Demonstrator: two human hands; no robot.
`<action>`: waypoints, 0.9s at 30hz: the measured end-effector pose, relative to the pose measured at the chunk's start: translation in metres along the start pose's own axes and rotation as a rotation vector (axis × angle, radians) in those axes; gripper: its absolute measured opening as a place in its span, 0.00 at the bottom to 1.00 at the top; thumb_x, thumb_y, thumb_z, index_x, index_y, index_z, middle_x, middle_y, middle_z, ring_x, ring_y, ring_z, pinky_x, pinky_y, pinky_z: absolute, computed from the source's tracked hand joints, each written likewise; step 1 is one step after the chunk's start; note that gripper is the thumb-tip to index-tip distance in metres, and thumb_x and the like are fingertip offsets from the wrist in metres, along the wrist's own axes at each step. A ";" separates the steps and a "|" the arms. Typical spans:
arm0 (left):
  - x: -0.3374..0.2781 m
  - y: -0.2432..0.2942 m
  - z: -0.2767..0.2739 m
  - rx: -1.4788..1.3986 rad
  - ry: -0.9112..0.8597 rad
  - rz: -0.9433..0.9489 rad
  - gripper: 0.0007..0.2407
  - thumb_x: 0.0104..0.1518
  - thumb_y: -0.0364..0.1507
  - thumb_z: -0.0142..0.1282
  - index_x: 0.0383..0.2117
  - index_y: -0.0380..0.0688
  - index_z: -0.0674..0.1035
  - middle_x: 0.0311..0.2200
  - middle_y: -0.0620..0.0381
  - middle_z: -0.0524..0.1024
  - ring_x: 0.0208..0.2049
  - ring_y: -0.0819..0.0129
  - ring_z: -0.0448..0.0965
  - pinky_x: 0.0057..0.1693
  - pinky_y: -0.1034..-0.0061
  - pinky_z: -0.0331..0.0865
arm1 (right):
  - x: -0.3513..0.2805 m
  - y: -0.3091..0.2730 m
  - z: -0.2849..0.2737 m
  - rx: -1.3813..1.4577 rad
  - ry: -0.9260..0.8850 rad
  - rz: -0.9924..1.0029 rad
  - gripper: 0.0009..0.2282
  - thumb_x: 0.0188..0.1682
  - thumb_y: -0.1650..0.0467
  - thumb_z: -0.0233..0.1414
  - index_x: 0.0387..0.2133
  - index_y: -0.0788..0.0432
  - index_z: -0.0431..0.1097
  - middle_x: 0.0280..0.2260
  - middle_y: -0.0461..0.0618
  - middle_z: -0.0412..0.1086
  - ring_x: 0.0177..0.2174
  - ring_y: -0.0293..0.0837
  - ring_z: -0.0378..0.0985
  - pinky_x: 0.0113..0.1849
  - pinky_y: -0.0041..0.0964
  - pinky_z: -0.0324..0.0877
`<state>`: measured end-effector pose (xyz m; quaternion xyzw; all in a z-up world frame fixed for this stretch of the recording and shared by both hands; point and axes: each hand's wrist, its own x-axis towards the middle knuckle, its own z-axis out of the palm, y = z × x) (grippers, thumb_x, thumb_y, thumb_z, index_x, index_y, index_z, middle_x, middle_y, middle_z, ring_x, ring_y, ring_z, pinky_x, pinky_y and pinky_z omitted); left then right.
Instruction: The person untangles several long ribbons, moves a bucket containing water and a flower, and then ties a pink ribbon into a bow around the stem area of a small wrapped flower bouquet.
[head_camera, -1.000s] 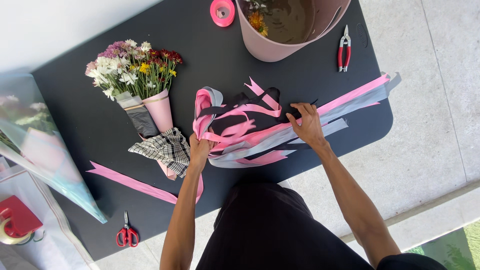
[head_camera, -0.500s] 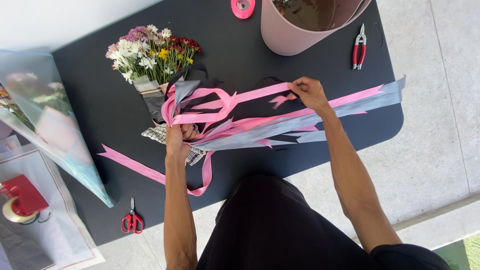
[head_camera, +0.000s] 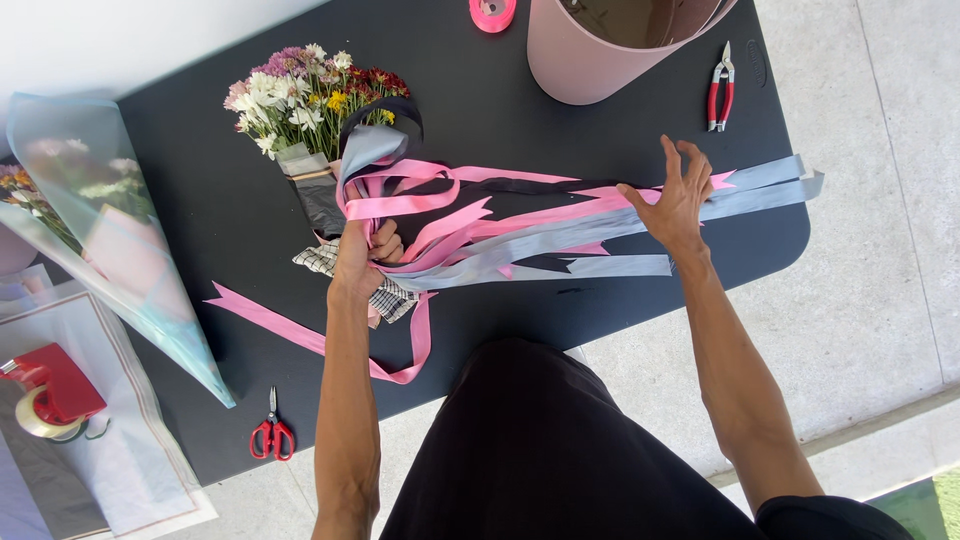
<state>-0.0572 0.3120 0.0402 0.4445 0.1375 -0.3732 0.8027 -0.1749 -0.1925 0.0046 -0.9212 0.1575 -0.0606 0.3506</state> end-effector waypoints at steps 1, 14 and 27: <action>-0.016 0.025 0.046 0.009 0.001 -0.013 0.30 0.75 0.59 0.35 0.15 0.60 0.56 0.14 0.73 0.41 0.10 0.81 0.38 0.22 0.83 0.39 | -0.002 -0.007 0.005 -0.099 0.093 -0.116 0.31 0.58 0.62 0.72 0.71 0.59 0.68 0.59 0.60 0.59 0.58 0.67 0.67 0.55 0.67 0.63; 0.003 0.017 0.056 -0.163 -0.140 -0.116 0.31 0.66 0.69 0.37 0.18 0.60 0.61 0.16 0.71 0.46 0.10 0.82 0.45 0.23 0.84 0.42 | 0.024 -0.123 0.181 -0.009 -0.394 -0.398 0.25 0.51 0.63 0.70 0.60 0.59 0.76 0.47 0.53 0.80 0.50 0.62 0.79 0.52 0.60 0.76; -0.010 0.023 0.067 -0.004 0.046 -0.056 0.15 0.78 0.33 0.58 0.31 0.51 0.67 0.17 0.70 0.46 0.09 0.80 0.46 0.20 0.84 0.45 | 0.002 -0.124 0.061 0.906 -0.277 0.064 0.10 0.72 0.71 0.51 0.40 0.60 0.77 0.16 0.45 0.63 0.16 0.34 0.67 0.26 0.27 0.73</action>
